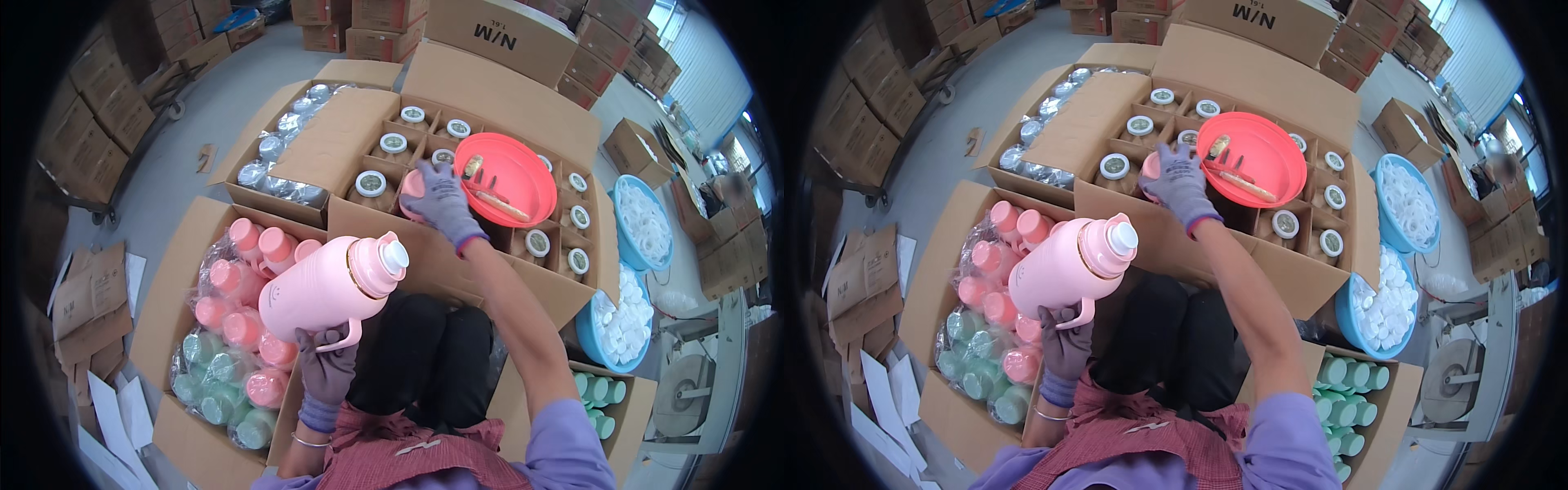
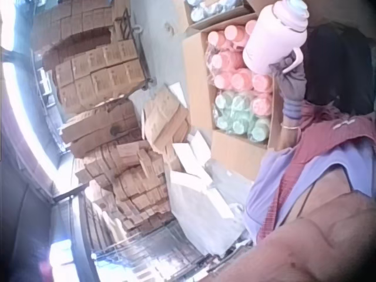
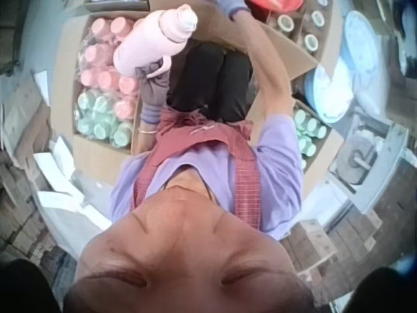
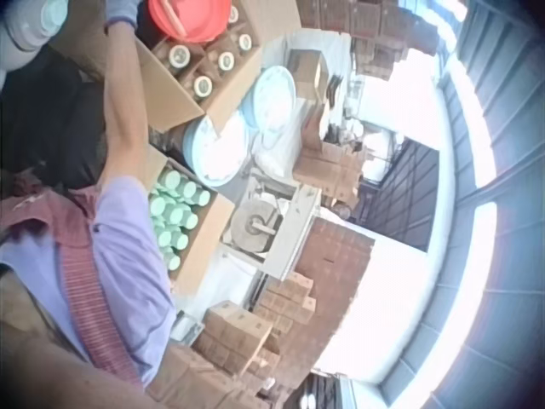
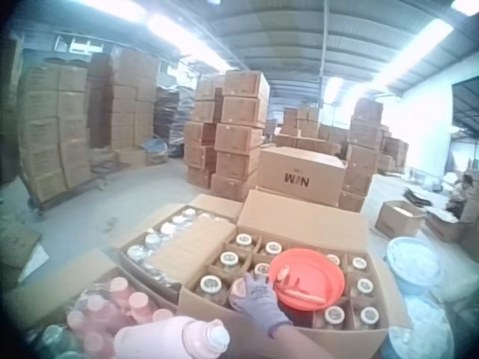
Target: The person assembles thermos bottles by placing white sealing rings onto metal-lined openings, inserting glass liners, and screwing on colored lids. They then wrap each completed unit in plastic and place it into a cardboard box.
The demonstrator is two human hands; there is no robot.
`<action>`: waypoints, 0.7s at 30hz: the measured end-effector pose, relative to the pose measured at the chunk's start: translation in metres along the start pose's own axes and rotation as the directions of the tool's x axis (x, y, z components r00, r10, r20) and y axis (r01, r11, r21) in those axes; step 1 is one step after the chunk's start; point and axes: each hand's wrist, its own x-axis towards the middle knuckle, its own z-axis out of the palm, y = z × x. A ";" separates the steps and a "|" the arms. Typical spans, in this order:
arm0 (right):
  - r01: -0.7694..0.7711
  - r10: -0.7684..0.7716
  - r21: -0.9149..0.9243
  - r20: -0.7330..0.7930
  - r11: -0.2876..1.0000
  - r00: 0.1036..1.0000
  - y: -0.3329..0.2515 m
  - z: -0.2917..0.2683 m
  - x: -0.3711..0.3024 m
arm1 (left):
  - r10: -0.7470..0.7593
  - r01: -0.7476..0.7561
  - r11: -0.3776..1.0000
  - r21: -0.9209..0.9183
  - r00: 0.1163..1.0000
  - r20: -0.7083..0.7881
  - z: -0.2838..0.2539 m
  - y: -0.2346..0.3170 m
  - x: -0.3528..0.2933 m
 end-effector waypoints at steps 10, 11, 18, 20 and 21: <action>0.416 -0.308 0.655 -0.280 0.631 0.909 -0.026 -0.055 -0.170 | -0.136 0.142 0.983 0.117 0.989 -0.056 0.032 -0.013 -0.009; 0.321 -0.201 0.773 -0.250 0.547 0.947 -0.016 -0.044 -0.177 | -0.180 0.181 0.983 0.019 0.949 0.258 0.021 -0.019 -0.005; -0.430 -0.209 0.901 0.410 -0.059 0.888 0.032 -0.055 -0.173 | -0.177 -0.347 0.159 0.924 0.911 0.373 0.043 -0.015 0.011; -0.653 -0.186 0.750 0.631 -0.101 0.753 0.060 -0.069 -0.153 | -0.588 -0.893 -0.280 0.352 0.450 0.672 0.070 -0.017 0.024; -0.561 -0.140 0.813 0.580 0.157 0.802 0.061 -0.077 -0.147 | -0.627 -0.915 -0.352 0.198 0.387 0.676 0.070 -0.021 0.021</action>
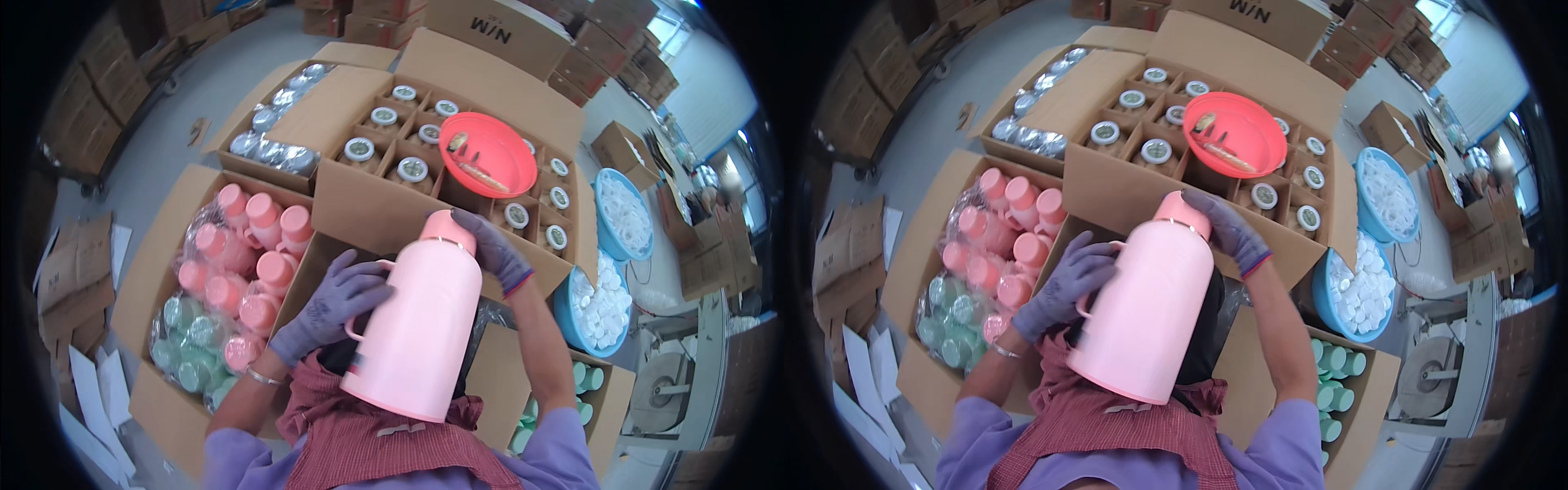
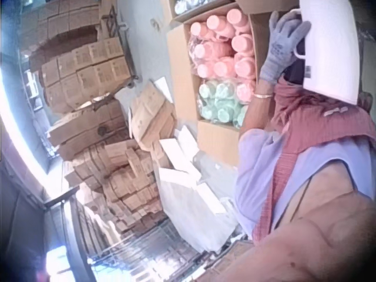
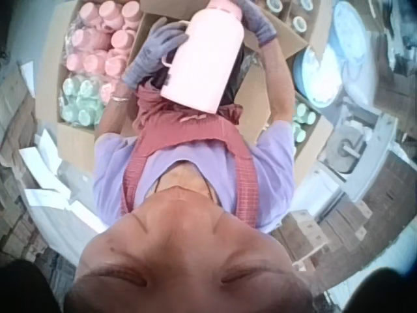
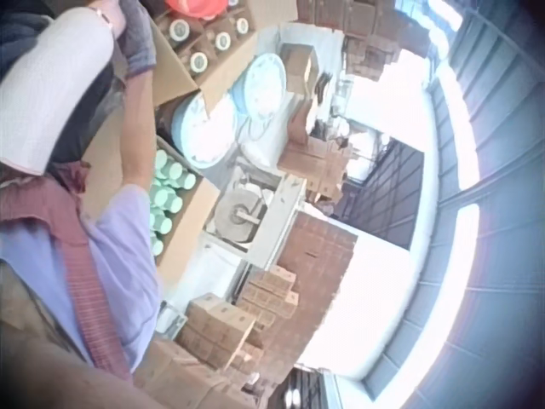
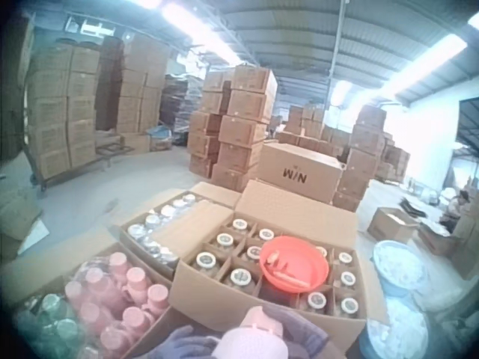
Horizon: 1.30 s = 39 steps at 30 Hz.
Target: The person assembles thermos bottles by placing white sealing rings onto metal-lined openings, inserting glass liners, and screwing on colored lids. They then wrap each completed unit in plastic and place it into a cardboard box.
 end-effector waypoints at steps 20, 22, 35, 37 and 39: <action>0.099 -0.190 -0.907 0.022 0.408 0.982 -0.020 0.065 -0.072 | -0.544 0.462 0.720 -0.518 0.839 -0.009 0.021 -0.001 -0.072; 0.085 -0.207 -0.789 -0.055 0.608 0.977 -0.014 0.058 -0.069 | -0.574 0.516 0.795 -0.319 0.810 -0.120 0.010 -0.053 -0.078; 0.510 -0.414 -0.798 0.603 -0.322 0.682 -0.033 0.099 0.175 | -0.859 0.742 0.442 0.504 0.513 -0.002 0.073 -0.418 0.011; 0.540 -0.391 -0.769 0.639 -0.341 0.663 -0.029 0.147 0.230 | -0.840 0.754 0.420 0.505 0.534 -0.099 0.068 -0.450 -0.049; 0.392 -0.450 -0.826 0.553 -0.405 0.701 -0.020 0.125 0.264 | -0.951 0.936 0.296 0.192 0.308 -0.033 0.066 -0.431 0.010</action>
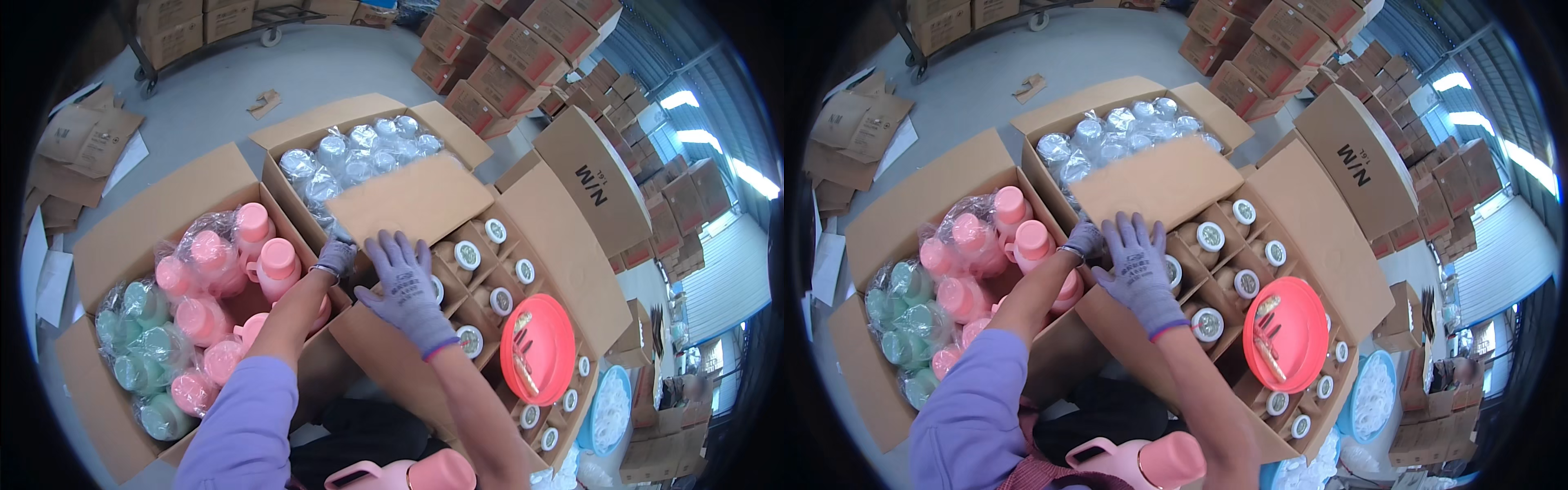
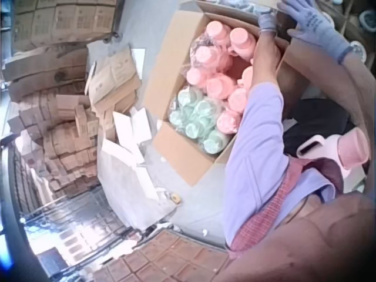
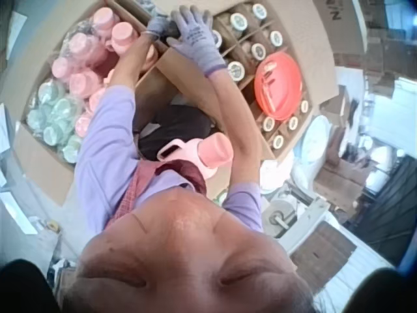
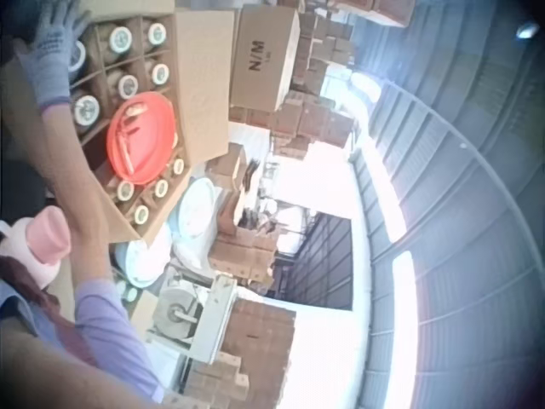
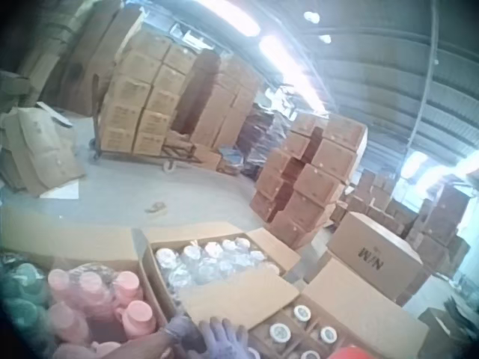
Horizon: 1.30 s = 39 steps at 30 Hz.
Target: The person assembles thermos bottles by placing white sealing rings onto metal-lined openings, inserting glass liners, and screwing on colored lids. They then wrap each completed unit in plastic and place it into a cardboard box.
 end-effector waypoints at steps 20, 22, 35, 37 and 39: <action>-0.044 0.187 -0.302 0.466 0.952 0.865 -0.009 0.013 0.031 | 0.285 -0.261 0.917 0.301 0.958 -0.036 -0.019 -0.094 -0.177; -0.039 0.178 -0.310 0.436 0.950 0.882 -0.008 0.015 0.032 | 0.304 -0.275 0.916 0.293 0.951 -0.060 -0.028 -0.115 -0.206; -0.055 0.136 -0.242 0.335 0.969 0.932 -0.009 0.018 0.025 | 0.244 -0.040 0.939 0.341 0.779 -0.578 -0.077 -0.168 -0.332; -0.041 0.089 -0.204 0.233 0.978 0.968 -0.007 0.019 0.018 | 0.202 0.053 0.882 0.468 0.855 -0.477 -0.074 -0.180 -0.314; -0.007 0.005 -0.146 -0.011 0.989 1.000 -0.006 0.032 0.000 | -0.003 0.095 0.840 0.534 0.985 -0.170 -0.068 -0.212 -0.299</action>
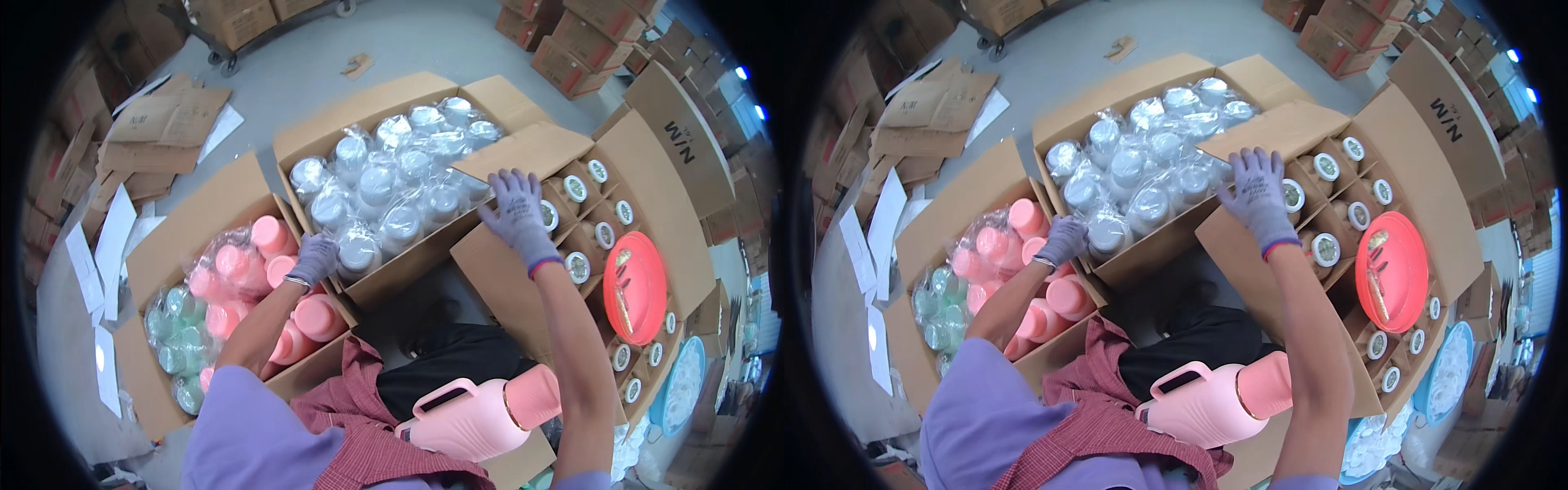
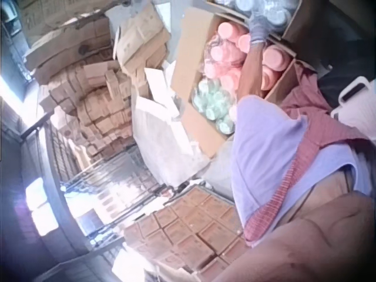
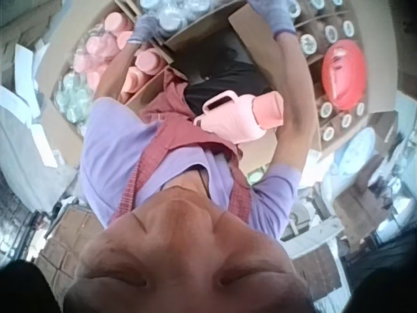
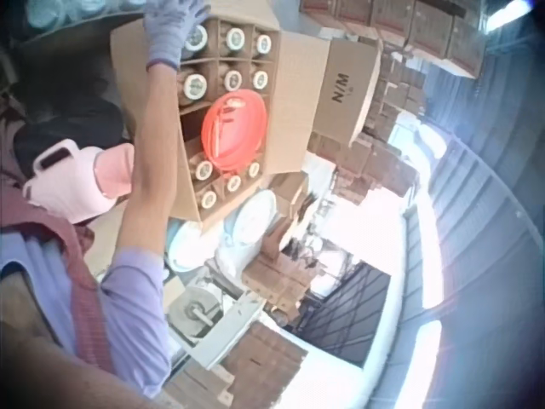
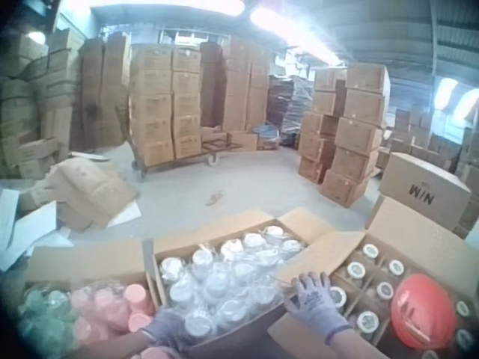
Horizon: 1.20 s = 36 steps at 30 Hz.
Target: The person assembles thermos bottles by placing white sealing rings onto metal-lined openings, inserting glass liners, and screwing on colored lids. They then wrap each completed unit in plastic and place it into a cardboard box.
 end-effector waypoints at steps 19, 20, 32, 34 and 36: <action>-0.147 0.292 0.701 0.466 -0.698 0.835 0.102 -0.162 -0.134 | 0.621 -0.617 -0.172 -0.768 0.537 -0.571 -0.282 0.168 0.046; -0.159 0.265 0.649 0.505 -0.744 0.821 0.114 -0.166 -0.154 | 0.638 -0.690 -0.012 -0.724 0.553 -0.537 -0.278 0.191 0.027; -0.302 0.933 0.952 0.060 0.054 0.355 0.015 -0.161 -0.262 | 0.622 -0.135 -0.459 -0.878 0.657 -0.426 -0.231 0.366 -0.020; -0.214 0.922 0.973 0.000 0.090 0.388 0.013 -0.150 -0.266 | 0.595 -0.652 -0.041 -0.757 0.593 -0.543 -0.231 0.373 -0.033; -0.187 0.915 0.982 0.042 0.037 0.402 -0.005 -0.150 -0.257 | 0.500 -0.819 0.283 -0.498 0.570 -0.653 -0.217 0.382 -0.029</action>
